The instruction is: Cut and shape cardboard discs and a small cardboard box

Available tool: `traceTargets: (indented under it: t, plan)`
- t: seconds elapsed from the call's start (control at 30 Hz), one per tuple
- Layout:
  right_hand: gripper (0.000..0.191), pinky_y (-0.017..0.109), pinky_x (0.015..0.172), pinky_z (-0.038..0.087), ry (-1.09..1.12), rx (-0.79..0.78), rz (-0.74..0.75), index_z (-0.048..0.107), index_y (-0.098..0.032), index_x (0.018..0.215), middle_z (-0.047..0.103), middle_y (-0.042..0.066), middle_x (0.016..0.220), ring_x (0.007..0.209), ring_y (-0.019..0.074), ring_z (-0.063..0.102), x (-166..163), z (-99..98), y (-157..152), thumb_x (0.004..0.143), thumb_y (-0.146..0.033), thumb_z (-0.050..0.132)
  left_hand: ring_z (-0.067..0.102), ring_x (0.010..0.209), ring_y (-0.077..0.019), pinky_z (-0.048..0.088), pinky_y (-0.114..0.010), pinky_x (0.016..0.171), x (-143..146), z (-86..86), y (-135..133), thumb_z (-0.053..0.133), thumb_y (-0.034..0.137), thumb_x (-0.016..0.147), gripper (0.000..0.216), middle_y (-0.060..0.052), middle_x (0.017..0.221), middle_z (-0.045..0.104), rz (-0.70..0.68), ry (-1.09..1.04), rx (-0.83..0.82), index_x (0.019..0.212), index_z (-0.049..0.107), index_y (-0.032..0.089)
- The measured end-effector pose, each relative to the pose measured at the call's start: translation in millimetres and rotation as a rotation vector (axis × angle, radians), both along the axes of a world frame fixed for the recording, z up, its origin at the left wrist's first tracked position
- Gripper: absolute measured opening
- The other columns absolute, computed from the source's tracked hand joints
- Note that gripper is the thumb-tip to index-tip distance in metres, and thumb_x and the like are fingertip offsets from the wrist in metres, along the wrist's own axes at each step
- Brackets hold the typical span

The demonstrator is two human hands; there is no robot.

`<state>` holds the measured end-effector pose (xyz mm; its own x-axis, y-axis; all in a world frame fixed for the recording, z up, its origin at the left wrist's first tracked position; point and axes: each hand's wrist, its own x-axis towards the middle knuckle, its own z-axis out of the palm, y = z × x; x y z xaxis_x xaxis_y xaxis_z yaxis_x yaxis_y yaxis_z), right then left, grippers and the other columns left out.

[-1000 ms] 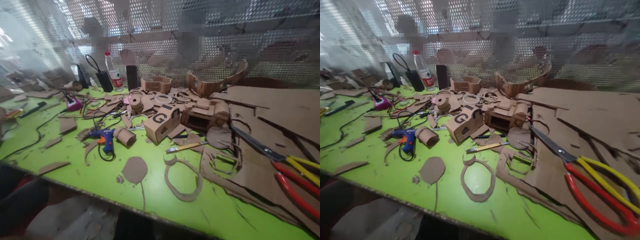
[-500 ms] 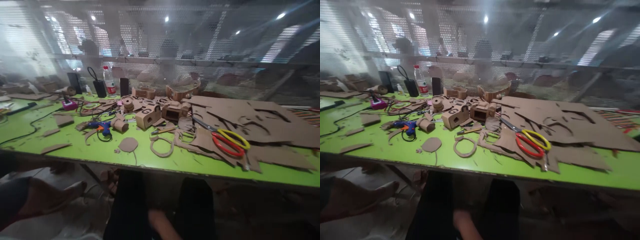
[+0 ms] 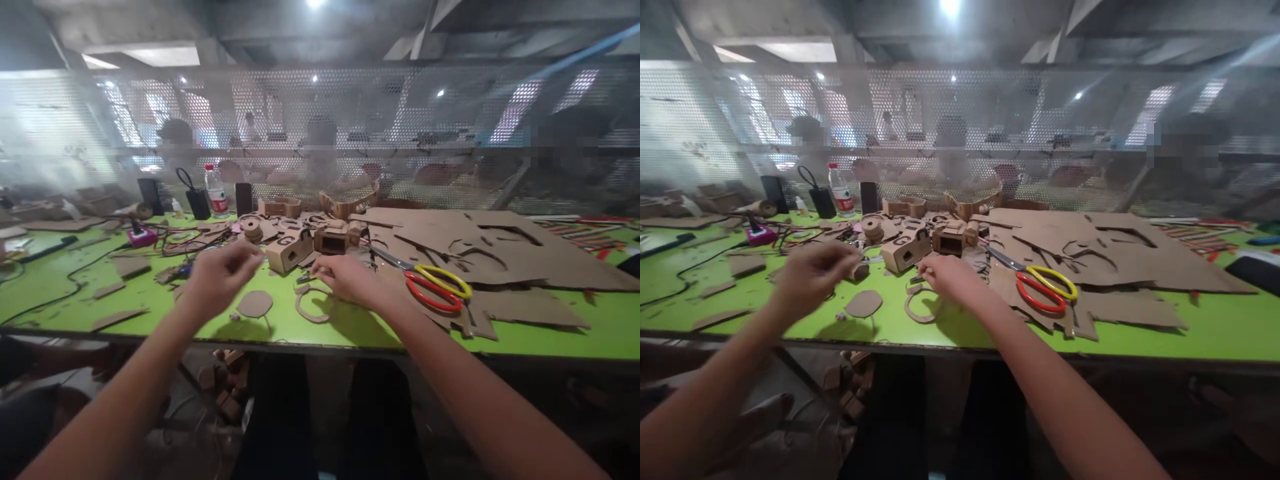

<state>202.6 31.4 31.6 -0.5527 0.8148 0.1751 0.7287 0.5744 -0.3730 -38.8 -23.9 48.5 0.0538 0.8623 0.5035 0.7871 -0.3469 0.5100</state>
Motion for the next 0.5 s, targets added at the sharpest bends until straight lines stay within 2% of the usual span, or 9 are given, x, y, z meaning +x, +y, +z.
traceTargets:
  t: [0.07, 0.1, 0.13, 0.23, 0.27, 0.33, 0.43, 0.5]
  plan:
    - [0.018, 0.030, 0.074, 0.048, -0.078, 0.010, 0.070, 0.071, -0.019, 0.109, 0.074, 0.007, 0.103, 0.087, 0.0186, 0.067, -13.9, -12.0, 21.8, 0.093, -0.025, 0.063, 0.064, 0.075, -0.0195, 0.053, -0.037, 0.075, -4.3, -7.6, 12.0, 0.062, 0.038, 0.091, 0.023, -0.003, 0.080, 0.068, 0.041, 0.154, -0.112, 0.097, 0.070, 0.017]
    - [0.019, 0.033, 0.077, 0.051, -0.119, 0.012, 0.108, 0.071, -0.019, 0.108, 0.073, 0.006, 0.103, 0.088, 0.0188, 0.067, -18.9, -18.5, 28.3, 0.093, -0.029, 0.066, 0.064, 0.074, -0.0216, 0.051, -0.037, 0.074, -6.9, -11.8, 16.4, 0.062, 0.038, 0.089, 0.022, -0.003, 0.076, 0.068, 0.064, 0.223, -0.168, 0.095, 0.071, 0.019]
    - [0.020, 0.036, 0.081, 0.053, -0.158, 0.016, 0.141, 0.070, -0.018, 0.106, 0.072, 0.005, 0.102, 0.089, 0.0188, 0.067, -22.2, -24.4, 32.4, 0.093, -0.033, 0.067, 0.065, 0.077, -0.0248, 0.050, -0.037, 0.074, -9.9, -16.0, 19.3, 0.062, 0.039, 0.085, 0.024, -0.005, 0.079, 0.070, 0.084, 0.272, -0.215, 0.096, 0.072, 0.020]
    - [0.019, 0.041, 0.087, 0.054, -0.233, 0.053, 0.186, 0.069, -0.016, 0.101, 0.070, 0.005, 0.103, 0.095, 0.0193, 0.067, -23.8, -37.0, 37.2, 0.096, -0.033, 0.063, 0.066, 0.096, -0.0348, 0.049, -0.041, 0.078, -20.0, -28.1, 20.4, 0.068, 0.043, 0.071, 0.038, -0.013, 0.103, 0.073, 0.116, 0.360, -0.334, 0.101, 0.072, 0.021]
    - [0.018, 0.042, 0.088, 0.054, -0.242, 0.067, 0.188, 0.068, -0.016, 0.100, 0.070, 0.005, 0.105, 0.097, 0.0197, 0.066, -22.8, -39.4, 37.7, 0.096, -0.032, 0.063, 0.065, 0.100, -0.0368, 0.048, -0.041, 0.081, -22.8, -31.4, 19.8, 0.070, 0.043, 0.067, 0.039, -0.014, 0.107, 0.073, 0.109, 0.371, -0.361, 0.098, 0.072, 0.021]
    - [0.017, 0.043, 0.090, 0.053, -0.242, 0.089, 0.173, 0.068, -0.016, 0.101, 0.069, 0.006, 0.108, 0.100, 0.0205, 0.066, -20.7, -42.1, 38.0, 0.096, -0.031, 0.063, 0.065, 0.099, -0.0382, 0.048, -0.042, 0.081, -26.4, -35.8, 20.0, 0.072, 0.042, 0.062, 0.033, -0.014, 0.100, 0.072, 0.089, 0.366, -0.393, 0.087, 0.070, 0.021]
    - [0.019, 0.042, 0.090, 0.052, -0.205, 0.109, 0.111, 0.068, -0.018, 0.111, 0.069, 0.006, 0.110, 0.102, 0.0213, 0.065, -17.5, -41.6, 36.6, 0.097, -0.027, 0.060, 0.064, 0.086, -0.0345, 0.048, -0.040, 0.074, -27.3, -36.9, 26.5, 0.073, 0.038, 0.057, 0.025, -0.010, 0.082, 0.068, 0.072, 0.284, -0.383, 0.071, 0.061, 0.021]
    - [0.028, 0.038, 0.088, 0.050, -0.161, 0.121, 0.038, 0.064, -0.020, 0.124, 0.069, 0.008, 0.114, 0.103, 0.0220, 0.064, -10.7, -36.5, 34.8, 0.097, -0.023, 0.058, 0.063, 0.080, -0.0303, 0.048, -0.037, 0.069, -26.2, -35.2, 33.4, 0.071, 0.038, 0.057, 0.025, -0.007, 0.077, 0.064, 0.065, 0.183, -0.342, 0.067, 0.055, 0.022]
